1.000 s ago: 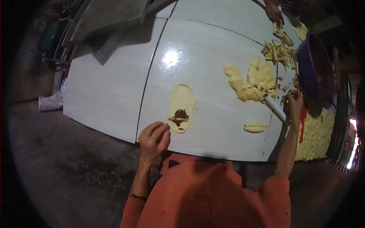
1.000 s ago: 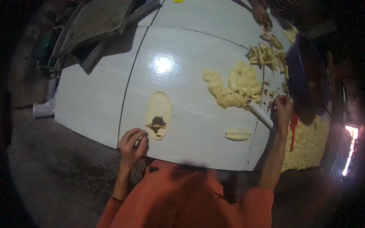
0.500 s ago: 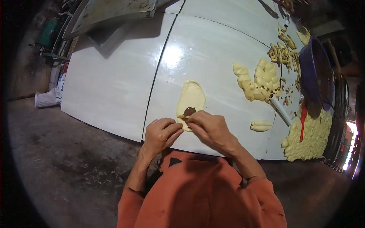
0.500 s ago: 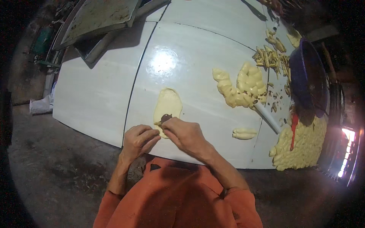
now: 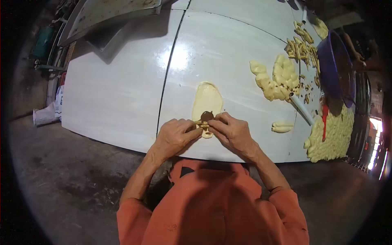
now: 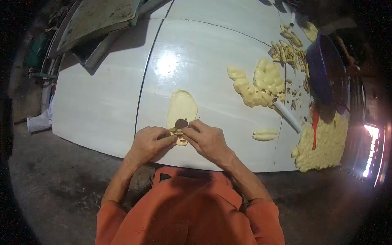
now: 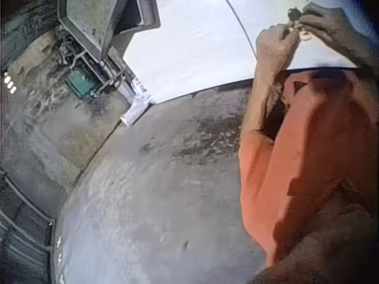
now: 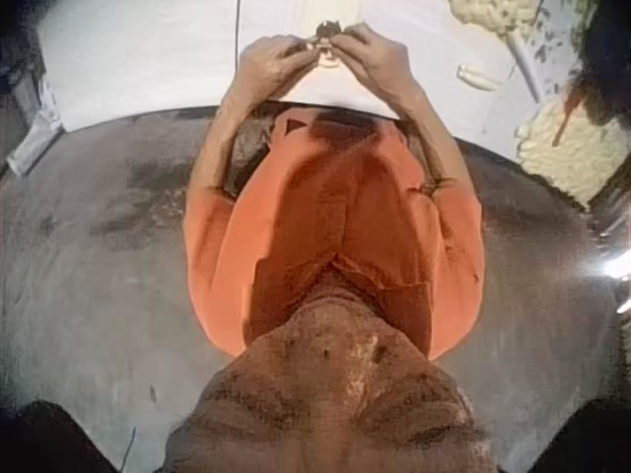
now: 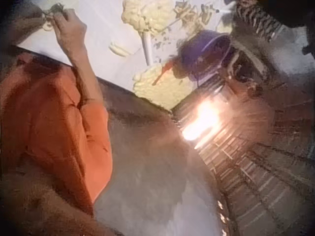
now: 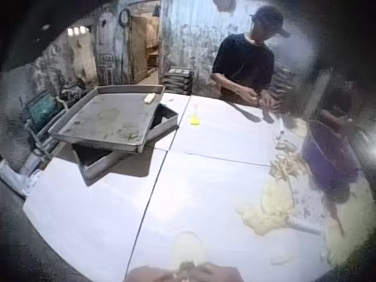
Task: The person places dough rolls onto a baking tray by hand, flattens dough portions using a rolling pin, spreads chocolate filling onto the dough with a spatula, adds banana slices, and rolls up the filled dough.
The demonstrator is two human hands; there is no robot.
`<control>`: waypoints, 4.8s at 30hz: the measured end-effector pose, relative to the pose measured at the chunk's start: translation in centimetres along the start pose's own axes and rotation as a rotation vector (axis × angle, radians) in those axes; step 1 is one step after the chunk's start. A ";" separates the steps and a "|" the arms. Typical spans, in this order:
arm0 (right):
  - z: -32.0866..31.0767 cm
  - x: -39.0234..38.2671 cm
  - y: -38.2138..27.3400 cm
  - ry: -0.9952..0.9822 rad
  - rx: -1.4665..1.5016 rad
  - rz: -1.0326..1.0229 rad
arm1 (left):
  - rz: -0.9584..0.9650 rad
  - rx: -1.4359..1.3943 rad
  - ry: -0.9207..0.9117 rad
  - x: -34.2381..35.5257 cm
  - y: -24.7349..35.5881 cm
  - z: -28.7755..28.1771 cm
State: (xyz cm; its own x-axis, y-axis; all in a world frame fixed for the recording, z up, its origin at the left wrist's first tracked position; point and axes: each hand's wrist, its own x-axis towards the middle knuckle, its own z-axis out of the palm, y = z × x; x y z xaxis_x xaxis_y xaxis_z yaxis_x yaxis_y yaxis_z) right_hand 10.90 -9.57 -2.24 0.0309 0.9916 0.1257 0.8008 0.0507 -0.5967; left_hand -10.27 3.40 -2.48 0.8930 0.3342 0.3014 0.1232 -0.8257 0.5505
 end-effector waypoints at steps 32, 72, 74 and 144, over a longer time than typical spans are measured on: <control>0.1 0.9 0.7 0.009 -0.113 -0.104 | -0.115 -0.001 -0.078 2.2 -0.9 -2.0; -0.8 1.4 3.5 0.109 -0.145 -0.074 | -0.105 0.173 0.014 3.7 -3.1 -0.7; -1.3 1.5 3.6 0.086 -0.090 0.028 | -0.124 0.161 0.013 3.6 -3.3 -0.5; -1.6 5.4 5.6 0.200 -0.310 -0.153 | -0.187 0.206 0.220 7.1 -3.8 -0.1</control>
State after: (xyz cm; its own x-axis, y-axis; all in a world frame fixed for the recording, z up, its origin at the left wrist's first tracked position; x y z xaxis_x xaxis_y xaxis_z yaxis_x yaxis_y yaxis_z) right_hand 16.53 -4.14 -3.62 -0.0109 0.9311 0.3646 0.9469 0.1268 -0.2956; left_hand -4.42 8.94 -2.40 0.7351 0.5595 0.3828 0.3806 -0.8079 0.4500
